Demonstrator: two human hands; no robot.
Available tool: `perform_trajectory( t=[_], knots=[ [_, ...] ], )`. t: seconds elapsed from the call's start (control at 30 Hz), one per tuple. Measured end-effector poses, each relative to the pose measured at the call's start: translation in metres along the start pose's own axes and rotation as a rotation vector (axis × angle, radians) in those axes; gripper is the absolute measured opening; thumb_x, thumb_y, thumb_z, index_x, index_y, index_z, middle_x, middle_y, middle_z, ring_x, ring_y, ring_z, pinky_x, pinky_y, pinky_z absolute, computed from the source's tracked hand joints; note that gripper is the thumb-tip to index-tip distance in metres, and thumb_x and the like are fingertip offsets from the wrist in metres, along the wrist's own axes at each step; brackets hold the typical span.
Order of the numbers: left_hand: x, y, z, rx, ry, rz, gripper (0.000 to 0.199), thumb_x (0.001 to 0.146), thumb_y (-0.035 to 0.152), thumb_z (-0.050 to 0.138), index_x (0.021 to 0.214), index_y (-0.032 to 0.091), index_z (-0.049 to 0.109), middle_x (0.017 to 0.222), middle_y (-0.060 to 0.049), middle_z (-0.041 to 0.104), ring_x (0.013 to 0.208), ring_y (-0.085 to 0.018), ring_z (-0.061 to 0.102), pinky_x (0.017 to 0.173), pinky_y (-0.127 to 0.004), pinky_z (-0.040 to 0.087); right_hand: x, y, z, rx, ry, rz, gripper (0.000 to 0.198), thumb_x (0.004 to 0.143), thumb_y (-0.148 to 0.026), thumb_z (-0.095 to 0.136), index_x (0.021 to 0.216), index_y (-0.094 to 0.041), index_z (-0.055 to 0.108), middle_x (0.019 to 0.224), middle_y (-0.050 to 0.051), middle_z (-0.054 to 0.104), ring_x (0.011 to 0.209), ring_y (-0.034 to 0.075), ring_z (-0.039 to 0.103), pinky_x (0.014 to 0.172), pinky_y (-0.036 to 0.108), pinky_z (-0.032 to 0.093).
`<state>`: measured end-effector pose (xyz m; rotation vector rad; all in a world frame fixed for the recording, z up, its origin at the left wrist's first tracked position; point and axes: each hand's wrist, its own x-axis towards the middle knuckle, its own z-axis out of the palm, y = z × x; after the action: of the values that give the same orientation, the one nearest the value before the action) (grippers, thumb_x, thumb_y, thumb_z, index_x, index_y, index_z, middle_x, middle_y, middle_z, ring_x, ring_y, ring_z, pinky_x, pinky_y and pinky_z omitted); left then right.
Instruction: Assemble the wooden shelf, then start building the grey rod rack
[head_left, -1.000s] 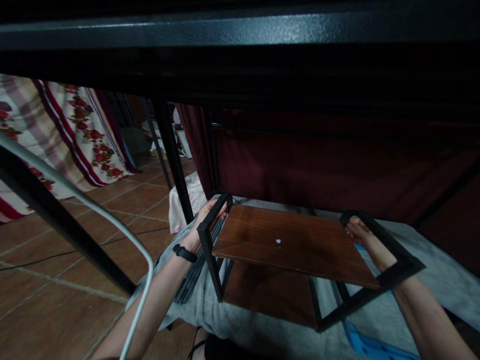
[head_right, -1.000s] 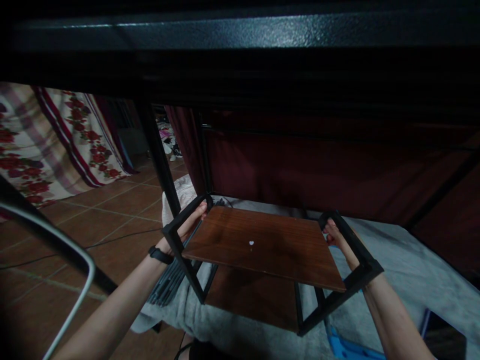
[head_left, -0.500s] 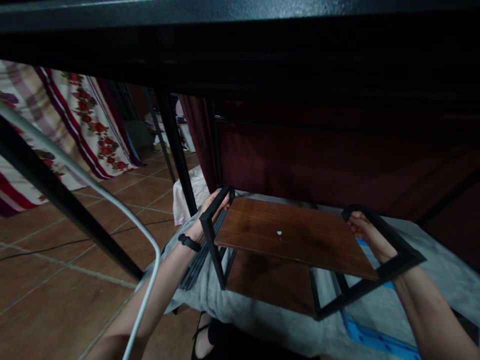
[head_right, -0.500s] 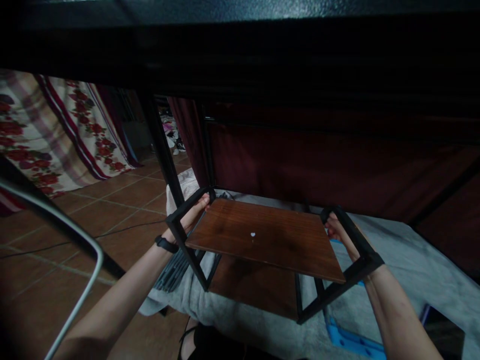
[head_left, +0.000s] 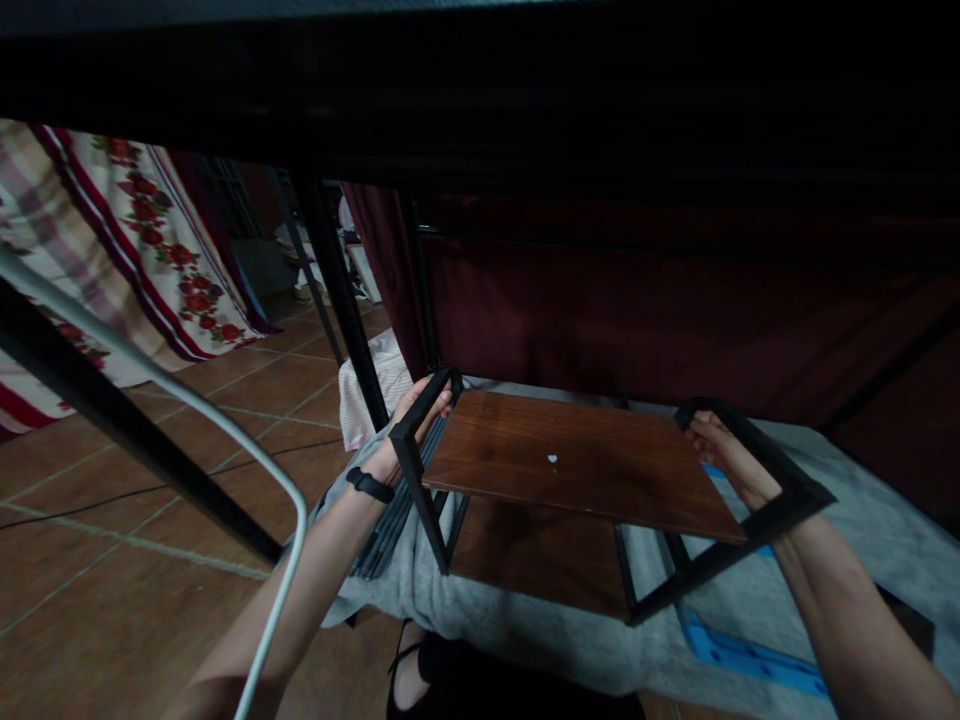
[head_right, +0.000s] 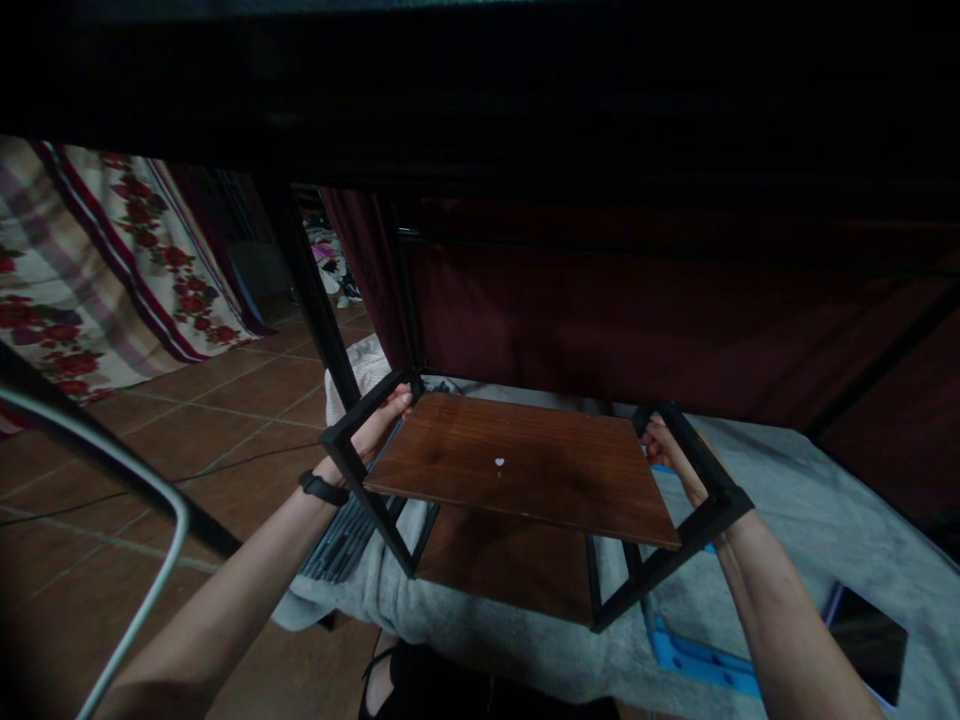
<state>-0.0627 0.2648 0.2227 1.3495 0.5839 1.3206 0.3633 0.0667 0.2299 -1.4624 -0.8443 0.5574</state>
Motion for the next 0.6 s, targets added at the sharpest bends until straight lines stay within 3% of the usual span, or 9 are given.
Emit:
perform_trajectory(
  t=[0.27,0.47,0.6],
  knots=[
    [-0.017,0.004,-0.010,0.136,0.047,-0.014,0.041,0.075,0.042,0.085,0.105,0.017,0.072,0.077,-0.001,0.067,0.066,-0.013,0.060,0.065,-0.026,0.050,-0.016,0.003,-0.015,0.086,-0.011,0.116,0.051,0.059,-0.057,0.090,0.091,-0.022,0.072,0.072,-0.001,0.065,0.055,0.010,0.055,0.048,0.021,0.052],
    [-0.082,0.030,-0.016,0.188,0.179,-0.166,0.035,0.069,0.047,0.087,0.084,0.017,0.077,0.082,-0.004,0.073,0.074,-0.017,0.063,0.066,-0.027,0.048,-0.072,0.019,-0.047,0.156,0.100,0.173,0.045,0.060,-0.050,0.093,0.090,-0.022,0.075,0.076,0.000,0.066,0.061,0.010,0.057,0.049,0.016,0.050],
    [-0.124,0.043,-0.011,0.078,0.309,-0.176,0.040,0.064,0.052,0.089,0.084,0.018,0.078,0.087,-0.005,0.076,0.082,-0.019,0.066,0.076,-0.029,0.052,-0.125,0.017,-0.047,0.278,0.098,0.192,0.035,0.067,-0.048,0.089,0.076,-0.021,0.069,0.066,-0.001,0.059,0.057,0.010,0.052,0.049,0.019,0.048]
  ],
)
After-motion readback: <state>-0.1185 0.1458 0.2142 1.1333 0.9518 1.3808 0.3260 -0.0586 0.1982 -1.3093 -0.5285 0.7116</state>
